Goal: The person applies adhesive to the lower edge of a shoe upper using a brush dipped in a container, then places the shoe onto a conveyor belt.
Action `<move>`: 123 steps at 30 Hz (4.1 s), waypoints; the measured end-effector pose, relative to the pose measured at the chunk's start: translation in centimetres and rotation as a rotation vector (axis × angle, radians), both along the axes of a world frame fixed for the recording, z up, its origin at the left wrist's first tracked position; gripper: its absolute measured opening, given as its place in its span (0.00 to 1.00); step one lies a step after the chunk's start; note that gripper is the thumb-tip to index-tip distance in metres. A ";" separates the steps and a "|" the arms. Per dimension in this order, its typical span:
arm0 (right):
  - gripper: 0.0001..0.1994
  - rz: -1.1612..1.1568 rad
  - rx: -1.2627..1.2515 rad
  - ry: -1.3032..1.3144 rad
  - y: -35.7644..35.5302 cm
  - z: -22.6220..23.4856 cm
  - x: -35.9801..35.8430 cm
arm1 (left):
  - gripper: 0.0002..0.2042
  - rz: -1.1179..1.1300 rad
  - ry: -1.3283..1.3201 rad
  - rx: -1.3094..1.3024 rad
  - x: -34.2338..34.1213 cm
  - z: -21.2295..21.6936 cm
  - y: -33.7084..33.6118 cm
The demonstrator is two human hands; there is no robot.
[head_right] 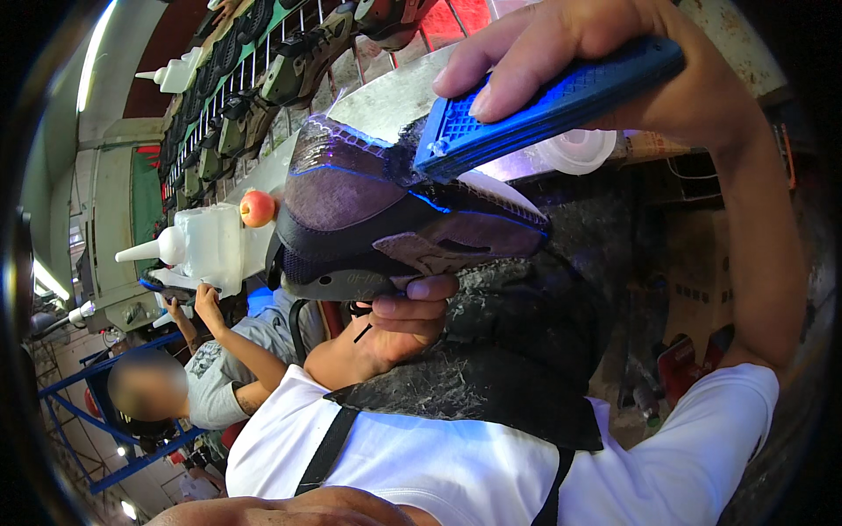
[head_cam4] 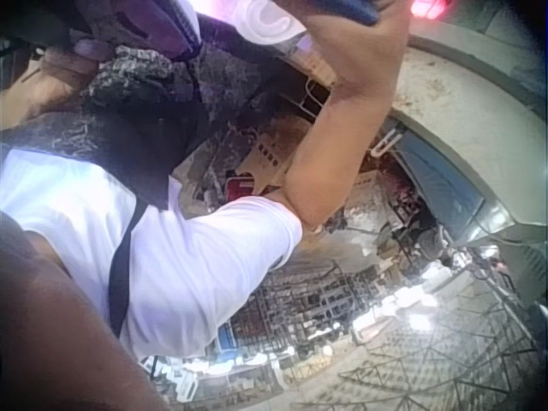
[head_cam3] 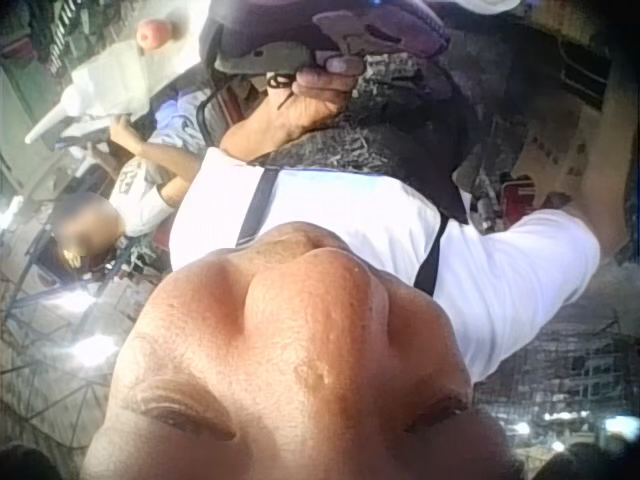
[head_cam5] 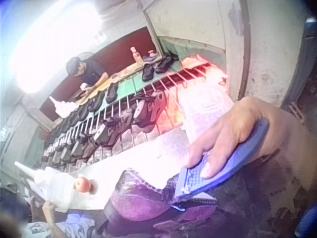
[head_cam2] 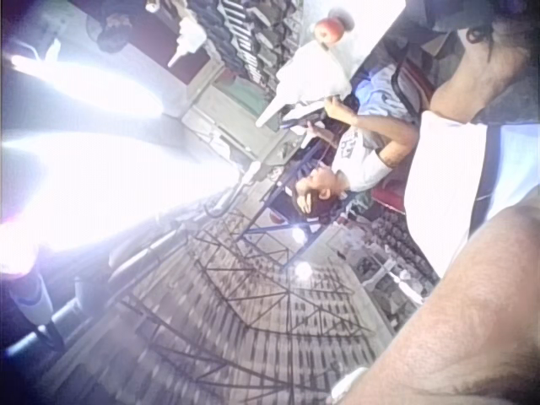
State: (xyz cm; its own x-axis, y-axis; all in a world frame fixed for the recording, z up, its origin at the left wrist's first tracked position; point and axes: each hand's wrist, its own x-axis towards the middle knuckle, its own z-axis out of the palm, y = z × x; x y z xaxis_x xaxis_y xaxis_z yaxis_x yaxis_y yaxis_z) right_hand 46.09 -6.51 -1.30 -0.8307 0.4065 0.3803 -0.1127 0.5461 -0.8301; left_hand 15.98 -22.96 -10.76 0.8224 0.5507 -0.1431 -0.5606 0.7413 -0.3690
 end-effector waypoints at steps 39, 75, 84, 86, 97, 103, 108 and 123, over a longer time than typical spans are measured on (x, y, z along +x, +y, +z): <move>0.11 -0.663 -0.120 0.774 -9.2 -13.7 9.6 | 0.27 0.854 1.000 1.494 -6.4 5.1 26.2; 0.13 -0.940 -0.232 0.749 -12.9 -17.2 5.9 | 0.28 0.890 1.913 3.665 17.7 -0.3 50.7; 0.25 -0.956 -0.618 0.695 -12.8 -12.1 3.0 | 0.20 0.773 1.962 2.463 4.9 4.3 32.1; 0.25 -1.004 -0.627 0.634 -12.6 -10.8 1.6 | 0.21 0.422 2.224 2.233 0.3 2.2 26.1; 0.18 -1.038 -0.423 0.619 -9.3 -5.2 1.4 | 0.13 0.427 1.720 1.876 -1.4 -0.3 6.8; 0.12 -0.966 -0.521 0.761 -0.1 -1.6 -0.1 | 0.11 0.829 0.697 1.929 1.7 9.1 4.3; 0.09 -0.991 -0.478 0.730 2.9 -1.7 -1.8 | 0.08 0.939 0.585 2.119 3.6 12.1 3.7; 0.11 -0.749 -0.238 0.167 -7.5 0.7 2.6 | 0.06 0.916 1.161 2.327 4.4 11.9 6.7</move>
